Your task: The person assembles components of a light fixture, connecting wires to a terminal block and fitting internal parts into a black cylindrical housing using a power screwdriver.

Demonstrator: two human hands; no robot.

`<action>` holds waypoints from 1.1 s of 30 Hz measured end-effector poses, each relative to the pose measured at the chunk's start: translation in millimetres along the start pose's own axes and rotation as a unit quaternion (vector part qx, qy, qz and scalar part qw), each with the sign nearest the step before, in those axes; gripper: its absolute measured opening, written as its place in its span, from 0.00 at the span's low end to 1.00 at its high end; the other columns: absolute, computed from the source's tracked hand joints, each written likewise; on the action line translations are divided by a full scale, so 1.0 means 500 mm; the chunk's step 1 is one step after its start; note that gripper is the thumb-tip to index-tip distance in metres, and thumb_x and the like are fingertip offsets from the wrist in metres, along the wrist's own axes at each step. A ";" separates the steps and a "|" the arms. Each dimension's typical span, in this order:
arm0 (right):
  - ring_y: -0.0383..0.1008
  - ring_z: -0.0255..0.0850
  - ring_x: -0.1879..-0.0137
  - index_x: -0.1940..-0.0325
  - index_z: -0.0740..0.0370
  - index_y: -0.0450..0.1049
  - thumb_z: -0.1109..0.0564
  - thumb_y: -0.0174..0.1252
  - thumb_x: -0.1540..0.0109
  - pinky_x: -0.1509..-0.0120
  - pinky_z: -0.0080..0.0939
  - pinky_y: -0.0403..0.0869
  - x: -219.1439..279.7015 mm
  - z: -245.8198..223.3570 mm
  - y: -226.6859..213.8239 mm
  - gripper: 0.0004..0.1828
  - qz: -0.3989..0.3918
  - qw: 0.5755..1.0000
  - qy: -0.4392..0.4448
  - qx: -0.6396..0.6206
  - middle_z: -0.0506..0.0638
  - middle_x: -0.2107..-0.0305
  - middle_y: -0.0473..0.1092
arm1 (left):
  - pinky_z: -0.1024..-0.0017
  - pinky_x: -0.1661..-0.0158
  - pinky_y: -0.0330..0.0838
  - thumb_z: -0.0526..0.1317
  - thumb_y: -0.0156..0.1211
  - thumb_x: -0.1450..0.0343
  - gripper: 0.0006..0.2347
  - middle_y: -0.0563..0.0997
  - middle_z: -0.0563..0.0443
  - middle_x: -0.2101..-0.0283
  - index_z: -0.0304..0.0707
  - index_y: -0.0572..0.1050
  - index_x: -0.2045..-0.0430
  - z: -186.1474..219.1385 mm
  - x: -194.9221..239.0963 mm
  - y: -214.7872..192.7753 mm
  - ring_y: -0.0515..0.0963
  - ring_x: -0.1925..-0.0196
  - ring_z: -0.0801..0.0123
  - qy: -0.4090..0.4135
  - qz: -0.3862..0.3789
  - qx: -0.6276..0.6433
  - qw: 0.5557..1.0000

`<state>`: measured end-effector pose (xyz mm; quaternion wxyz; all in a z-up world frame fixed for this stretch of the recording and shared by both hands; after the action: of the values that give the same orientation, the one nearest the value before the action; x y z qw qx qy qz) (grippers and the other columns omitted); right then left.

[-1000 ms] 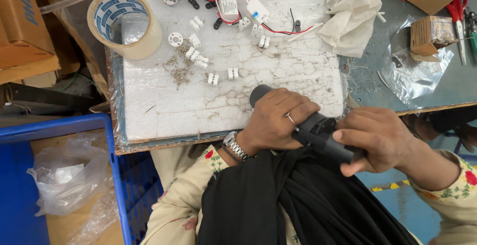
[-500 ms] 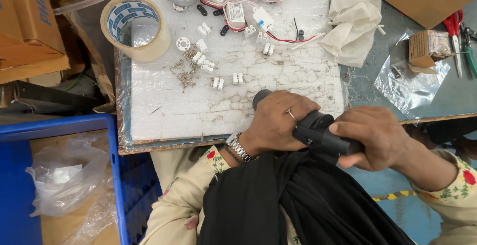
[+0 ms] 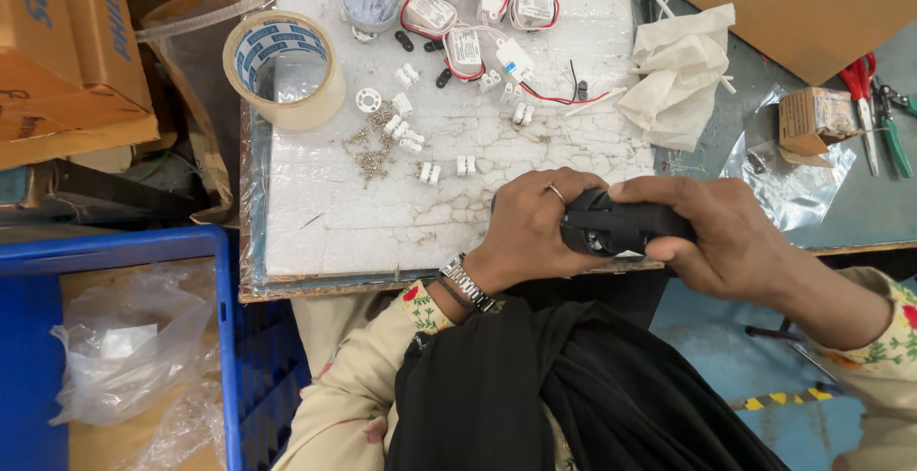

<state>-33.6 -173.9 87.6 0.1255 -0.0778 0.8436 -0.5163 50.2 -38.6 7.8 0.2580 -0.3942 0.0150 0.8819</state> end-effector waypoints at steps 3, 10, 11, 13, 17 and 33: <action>0.80 0.51 0.63 0.41 0.62 0.69 0.41 0.56 0.38 0.60 0.45 0.76 -0.009 -0.009 -0.004 0.29 -0.011 1.000 -0.009 0.011 0.54 0.63 0.78 | 0.63 0.56 0.78 0.50 0.78 0.42 0.25 0.82 0.50 0.59 0.38 0.75 0.57 -0.002 0.000 0.000 0.84 0.60 0.57 0.002 0.005 0.000 1.000; 0.80 0.53 0.60 0.42 0.64 0.68 0.42 0.55 0.35 0.59 0.45 0.76 -0.015 -0.029 -0.004 0.26 0.015 0.997 -0.048 0.052 0.56 0.58 0.78 | 0.63 0.57 0.78 0.48 0.78 0.44 0.24 0.82 0.51 0.58 0.40 0.76 0.58 -0.001 -0.003 0.014 0.84 0.59 0.57 -0.031 -0.018 -0.024 0.999; 0.80 0.52 0.61 0.42 0.63 0.68 0.42 0.55 0.35 0.59 0.45 0.76 -0.015 -0.029 -0.005 0.26 0.016 0.997 -0.048 0.051 0.56 0.59 0.78 | 0.63 0.57 0.78 0.48 0.77 0.44 0.24 0.82 0.51 0.58 0.40 0.76 0.57 0.001 -0.003 0.014 0.84 0.59 0.57 -0.032 -0.014 -0.028 0.999; 0.80 0.51 0.63 0.43 0.63 0.68 0.42 0.54 0.35 0.60 0.44 0.76 -0.016 -0.029 -0.005 0.25 0.018 0.997 -0.048 0.049 0.57 0.60 0.78 | 0.63 0.56 0.79 0.47 0.77 0.43 0.23 0.82 0.52 0.57 0.41 0.76 0.57 0.003 -0.005 0.014 0.84 0.58 0.57 -0.034 -0.005 -0.036 0.999; 0.77 0.51 0.72 0.43 0.61 0.69 0.44 0.54 0.37 0.66 0.47 0.73 -0.034 -0.007 0.007 0.24 -0.015 0.998 0.052 0.035 0.54 0.76 0.74 | 0.63 0.58 0.78 0.48 0.77 0.44 0.24 0.82 0.50 0.59 0.40 0.76 0.58 -0.008 -0.005 0.010 0.84 0.61 0.56 -0.053 -0.009 -0.029 0.998; 0.61 0.52 0.27 0.26 0.59 0.56 0.53 0.50 0.31 0.27 0.50 0.63 -0.132 -0.092 -0.008 0.29 0.129 0.987 0.051 -0.086 0.59 0.34 0.59 | 0.58 0.42 0.78 0.34 0.74 0.38 0.24 0.70 0.34 0.37 0.48 0.66 0.52 0.037 0.027 -0.011 0.76 0.38 0.43 0.082 0.168 -0.113 0.976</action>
<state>16.1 -119.4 119.7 0.1403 0.0475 0.8933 -0.4244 32.6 -23.8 11.9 0.0577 -0.4832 0.0027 0.8736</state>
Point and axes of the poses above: each hand's wrist, its own x-axis away from the middle knuckle, its own y-axis out of the palm, z = x × y, the point moved 7 cm from there along -x, towards the middle knuckle
